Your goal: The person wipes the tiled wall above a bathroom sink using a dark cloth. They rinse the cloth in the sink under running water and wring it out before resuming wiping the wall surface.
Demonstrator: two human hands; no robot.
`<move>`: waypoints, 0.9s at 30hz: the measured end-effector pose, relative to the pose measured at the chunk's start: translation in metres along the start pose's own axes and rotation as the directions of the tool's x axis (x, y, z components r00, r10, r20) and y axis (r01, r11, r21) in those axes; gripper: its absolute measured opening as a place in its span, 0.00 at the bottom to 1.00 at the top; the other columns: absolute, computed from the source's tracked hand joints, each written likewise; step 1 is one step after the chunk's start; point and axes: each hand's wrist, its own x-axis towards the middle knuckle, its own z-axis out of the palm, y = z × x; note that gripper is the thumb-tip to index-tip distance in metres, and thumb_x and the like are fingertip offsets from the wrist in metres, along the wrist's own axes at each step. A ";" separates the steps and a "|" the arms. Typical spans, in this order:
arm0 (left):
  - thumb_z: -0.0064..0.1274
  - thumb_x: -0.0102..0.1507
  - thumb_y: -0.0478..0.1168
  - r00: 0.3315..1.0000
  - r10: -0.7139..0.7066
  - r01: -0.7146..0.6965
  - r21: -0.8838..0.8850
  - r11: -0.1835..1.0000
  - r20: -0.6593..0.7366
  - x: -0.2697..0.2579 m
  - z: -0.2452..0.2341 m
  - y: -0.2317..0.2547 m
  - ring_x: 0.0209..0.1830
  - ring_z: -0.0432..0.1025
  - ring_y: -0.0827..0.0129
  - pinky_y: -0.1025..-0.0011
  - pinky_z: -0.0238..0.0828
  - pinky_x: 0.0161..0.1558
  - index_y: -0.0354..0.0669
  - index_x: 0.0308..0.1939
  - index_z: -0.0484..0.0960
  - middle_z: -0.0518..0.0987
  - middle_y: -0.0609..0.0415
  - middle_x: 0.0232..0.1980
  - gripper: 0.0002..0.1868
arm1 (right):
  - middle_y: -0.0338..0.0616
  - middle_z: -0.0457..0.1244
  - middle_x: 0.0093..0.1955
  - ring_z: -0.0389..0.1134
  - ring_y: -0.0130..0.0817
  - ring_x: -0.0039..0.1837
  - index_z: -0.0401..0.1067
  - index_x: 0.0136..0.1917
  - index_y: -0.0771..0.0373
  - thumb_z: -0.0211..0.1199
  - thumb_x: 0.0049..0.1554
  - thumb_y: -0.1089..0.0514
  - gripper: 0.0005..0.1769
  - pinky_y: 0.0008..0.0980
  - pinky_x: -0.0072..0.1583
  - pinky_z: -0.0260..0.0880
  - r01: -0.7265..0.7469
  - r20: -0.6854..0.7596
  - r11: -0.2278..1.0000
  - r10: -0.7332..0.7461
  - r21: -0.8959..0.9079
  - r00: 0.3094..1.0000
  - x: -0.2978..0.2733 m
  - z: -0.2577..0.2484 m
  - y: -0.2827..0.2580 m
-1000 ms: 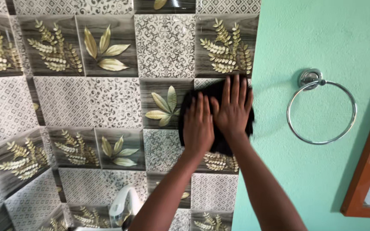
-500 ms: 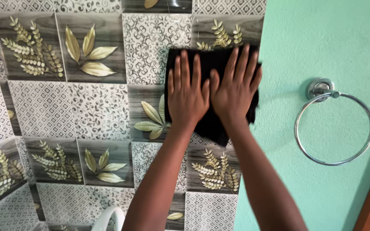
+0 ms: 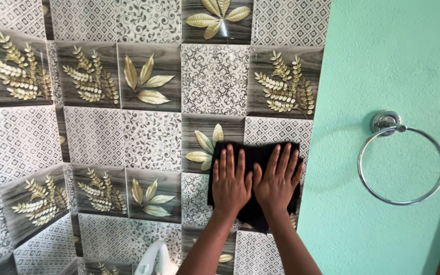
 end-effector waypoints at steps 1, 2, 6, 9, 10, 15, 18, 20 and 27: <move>0.35 0.72 0.55 1.000 -0.003 0.003 -0.004 1.000 0.014 -0.011 0.003 0.000 0.81 0.51 0.46 0.48 0.46 0.75 0.44 0.79 0.58 0.53 0.36 0.82 0.34 | 0.62 0.48 0.83 0.44 0.60 0.84 0.57 0.80 0.68 0.49 0.65 0.37 0.41 0.60 0.81 0.34 0.004 0.003 1.000 -0.004 -0.002 1.000 -0.011 0.000 0.002; 0.35 0.72 0.55 1.000 0.001 0.000 -0.011 1.000 0.022 -0.024 0.006 0.002 0.81 0.51 0.46 0.48 0.46 0.75 0.43 0.79 0.59 0.53 0.36 0.81 0.34 | 0.63 0.48 0.83 0.44 0.60 0.84 0.57 0.80 0.68 0.49 0.64 0.37 0.41 0.60 0.81 0.34 0.008 0.007 1.000 -0.008 -0.005 1.000 -0.023 0.000 0.004; 0.35 0.71 0.55 0.996 0.057 -0.054 -0.039 0.998 0.073 -0.067 0.016 0.003 0.81 0.51 0.47 0.48 0.44 0.76 0.42 0.78 0.59 0.54 0.36 0.81 0.34 | 0.62 0.49 0.82 0.45 0.59 0.83 0.58 0.78 0.68 0.49 0.63 0.38 0.41 0.61 0.80 0.34 0.044 0.056 0.998 -0.041 -0.045 0.998 -0.067 -0.007 0.015; 0.35 0.71 0.54 0.991 0.121 -0.120 -0.020 0.993 0.055 -0.072 0.016 0.005 0.81 0.51 0.49 0.47 0.43 0.76 0.42 0.78 0.59 0.55 0.40 0.82 0.34 | 0.61 0.49 0.82 0.45 0.59 0.83 0.58 0.78 0.66 0.49 0.63 0.38 0.40 0.61 0.79 0.35 0.077 0.073 0.994 -0.072 -0.081 0.995 -0.070 -0.010 0.019; 0.35 0.71 0.54 0.988 0.149 -0.149 0.000 0.989 0.033 -0.064 0.013 0.005 0.81 0.51 0.50 0.47 0.43 0.77 0.42 0.78 0.60 0.55 0.41 0.82 0.34 | 0.61 0.49 0.82 0.45 0.59 0.83 0.58 0.78 0.67 0.49 0.63 0.38 0.40 0.61 0.79 0.36 0.082 0.056 0.994 -0.078 -0.069 0.995 -0.061 -0.011 0.019; 0.34 0.73 0.53 0.984 0.152 -0.156 -0.041 0.987 -0.097 0.045 -0.002 0.013 0.83 0.51 0.51 0.48 0.43 0.78 0.42 0.79 0.59 0.56 0.42 0.82 0.33 | 0.62 0.46 0.84 0.43 0.59 0.85 0.55 0.81 0.67 0.48 0.66 0.38 0.41 0.61 0.79 0.36 0.103 -0.018 0.994 -0.104 -0.034 0.994 0.044 -0.013 0.026; 0.33 0.74 0.54 0.975 0.174 -0.178 -0.015 0.984 -0.137 0.135 -0.010 0.014 0.85 0.48 0.53 0.50 0.43 0.80 0.44 0.80 0.57 0.53 0.46 0.84 0.33 | 0.63 0.42 0.86 0.39 0.60 0.86 0.50 0.84 0.67 0.45 0.69 0.37 0.41 0.60 0.80 0.35 0.087 -0.039 0.995 -0.085 0.052 0.996 0.129 -0.009 0.028; 0.33 0.74 0.55 0.966 0.200 -0.198 0.027 0.980 -0.164 0.192 -0.019 0.017 0.85 0.46 0.55 0.51 0.42 0.80 0.46 0.81 0.56 0.51 0.48 0.84 0.33 | 0.64 0.42 0.85 0.38 0.61 0.85 0.49 0.83 0.68 0.45 0.69 0.38 0.41 0.60 0.80 0.35 0.107 -0.060 0.992 -0.103 0.072 0.993 0.180 -0.011 0.027; 0.33 0.74 0.56 0.958 0.250 -0.226 0.166 0.960 -0.144 0.352 -0.027 0.006 0.85 0.43 0.58 0.53 0.40 0.80 0.50 0.82 0.51 0.47 0.52 0.85 0.33 | 0.68 0.39 0.86 0.35 0.63 0.86 0.47 0.84 0.72 0.44 0.71 0.40 0.41 0.59 0.81 0.32 0.244 -0.118 0.965 -0.233 0.090 0.965 0.346 -0.007 0.024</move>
